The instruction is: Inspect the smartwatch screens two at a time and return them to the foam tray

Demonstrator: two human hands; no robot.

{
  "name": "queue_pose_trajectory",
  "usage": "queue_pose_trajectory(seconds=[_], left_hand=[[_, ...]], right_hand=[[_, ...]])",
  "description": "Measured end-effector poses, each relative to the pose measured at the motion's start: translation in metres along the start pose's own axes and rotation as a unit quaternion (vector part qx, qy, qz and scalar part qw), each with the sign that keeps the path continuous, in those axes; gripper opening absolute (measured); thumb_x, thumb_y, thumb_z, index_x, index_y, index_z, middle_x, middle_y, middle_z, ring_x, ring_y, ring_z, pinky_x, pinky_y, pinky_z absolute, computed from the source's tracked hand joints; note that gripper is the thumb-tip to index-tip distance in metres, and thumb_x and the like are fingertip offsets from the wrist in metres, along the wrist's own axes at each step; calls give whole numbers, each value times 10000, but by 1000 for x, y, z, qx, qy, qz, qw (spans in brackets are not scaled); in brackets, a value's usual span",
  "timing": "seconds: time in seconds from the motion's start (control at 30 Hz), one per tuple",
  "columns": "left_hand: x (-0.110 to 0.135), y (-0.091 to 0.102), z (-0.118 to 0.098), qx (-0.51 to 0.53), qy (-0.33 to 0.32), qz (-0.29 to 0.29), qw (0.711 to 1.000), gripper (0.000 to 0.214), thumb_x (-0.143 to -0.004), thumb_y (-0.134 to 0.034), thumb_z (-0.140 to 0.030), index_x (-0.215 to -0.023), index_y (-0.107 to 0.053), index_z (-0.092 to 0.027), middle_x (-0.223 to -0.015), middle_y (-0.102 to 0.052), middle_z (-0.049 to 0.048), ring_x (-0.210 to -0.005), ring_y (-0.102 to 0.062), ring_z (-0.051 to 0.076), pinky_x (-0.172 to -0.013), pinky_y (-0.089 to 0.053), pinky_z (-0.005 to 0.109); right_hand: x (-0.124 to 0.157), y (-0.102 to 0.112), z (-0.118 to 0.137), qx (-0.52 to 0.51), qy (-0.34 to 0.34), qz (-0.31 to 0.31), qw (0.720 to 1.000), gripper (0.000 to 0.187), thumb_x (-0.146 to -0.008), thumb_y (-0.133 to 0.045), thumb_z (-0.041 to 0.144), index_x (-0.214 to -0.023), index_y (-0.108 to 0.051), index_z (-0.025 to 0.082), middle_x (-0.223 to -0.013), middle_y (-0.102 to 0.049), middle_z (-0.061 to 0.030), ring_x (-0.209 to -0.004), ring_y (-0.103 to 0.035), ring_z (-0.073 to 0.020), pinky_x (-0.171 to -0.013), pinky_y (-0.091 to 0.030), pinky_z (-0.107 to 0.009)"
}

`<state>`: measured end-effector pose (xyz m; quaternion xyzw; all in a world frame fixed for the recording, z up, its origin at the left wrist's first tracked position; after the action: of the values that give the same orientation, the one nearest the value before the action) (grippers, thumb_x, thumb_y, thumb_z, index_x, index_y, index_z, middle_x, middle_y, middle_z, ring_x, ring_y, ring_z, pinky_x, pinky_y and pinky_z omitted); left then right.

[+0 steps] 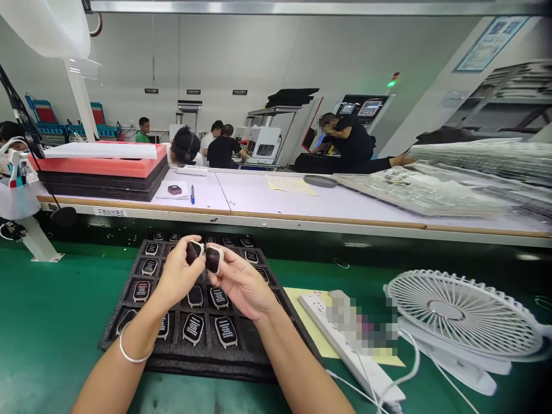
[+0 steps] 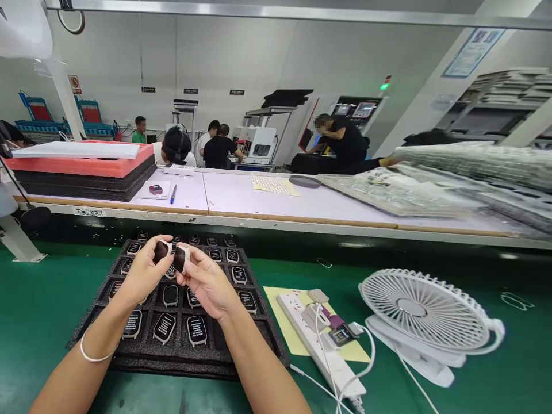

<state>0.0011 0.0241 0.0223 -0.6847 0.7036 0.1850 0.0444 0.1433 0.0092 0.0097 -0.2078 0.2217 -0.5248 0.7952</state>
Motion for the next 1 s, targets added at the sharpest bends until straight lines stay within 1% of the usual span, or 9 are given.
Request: queue_pose_trajectory(seconds=[0.13, 0.23, 0.33, 0.5, 0.63, 0.7, 0.87, 1.0], left_hand=[[0, -1, 5, 28, 15, -4, 999, 410, -786, -636, -323, -1167, -549, -198, -950, -601, 10, -852, -555, 151, -797, -447, 293], [-2, 1, 7, 55, 41, -2, 998, 446, -774, -644, -335, -1184, -532, -197, -925, -587, 5, -835, -544, 148, -777, -448, 289], [-3, 2, 8, 57, 32, -14, 998, 460, -749, -638, -302, -1179, -513, -193, -945, -579, 9, -845, -538, 148, -788, -440, 293], [-1, 1, 6, 50, 16, -18, 998, 415, -728, -633, -276, -1117, -512, -196, -1007, -587, 31, -906, -552, 161, -804, -432, 295], [1, 1, 5, 42, 21, -22, 999, 414, -722, -619, -256, -1119, -513, -202, -986, -580, 24, -871, -540, 155, -778, -431, 289], [0, 1, 4, 46, 21, -21, 998, 405, -722, -613, -253, -1110, -512, -201, -967, -573, 19, -853, -535, 151, -763, -435, 285], [0, 0, 3, 38, 5, -14, 999, 373, -748, -611, -257, -1102, -509, -201, -941, -581, 11, -832, -564, 145, -761, -453, 281], [2, 2, -3, -31, -24, -35, 999, 364, -764, -619, -256, -1114, -531, -209, -915, -608, 1, -777, -579, 135, -722, -449, 264]], right_hand=[[0, 3, -1, -12, -7, 2, 1000, 401, -757, -822, 302, -1135, -718, 214, -892, -662, -25, -683, -568, -115, -658, -452, -264], [-3, 4, 1, -35, -19, 11, 999, 386, -770, -810, 307, -1132, -721, 204, -922, -685, -44, -670, -556, -105, -622, -433, -243], [-5, 6, 2, -52, -23, 13, 998, 364, -769, -808, 299, -1110, -726, 200, -986, -707, -69, -657, -546, -91, -603, -424, -228], [-6, 7, 2, -48, -18, 11, 999, 366, -790, -782, 289, -1131, -708, 179, -1027, -712, -97, -650, -535, -92, -605, -437, -242], [-5, 7, 1, -53, -15, 13, 998, 414, -804, -765, 272, -1205, -664, 242, -988, -714, -61, -649, -543, -94, -621, -448, -244], [-5, 7, 0, -57, -15, 18, 998, 421, -803, -765, 266, -1210, -656, 263, -964, -712, -47, -662, -554, -98, -624, -448, -239], [-6, 8, -3, -56, -24, 17, 998, 392, -803, -764, 261, -1183, -667, 255, -991, -698, -45, -691, -565, -103, -629, -458, -243], [-6, 8, -4, -50, -19, 8, 999, 385, -790, -777, 268, -1163, -680, 252, -966, -684, -21, -668, -559, -94, -620, -462, -244]])
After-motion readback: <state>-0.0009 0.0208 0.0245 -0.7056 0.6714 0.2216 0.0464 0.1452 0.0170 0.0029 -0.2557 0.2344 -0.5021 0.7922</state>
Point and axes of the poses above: each hand's wrist, its own x-axis away from the middle knuckle, its own y-axis out of the back of the hand, z = x × y, the point moved 4 cm from there along -x, towards the middle knuckle
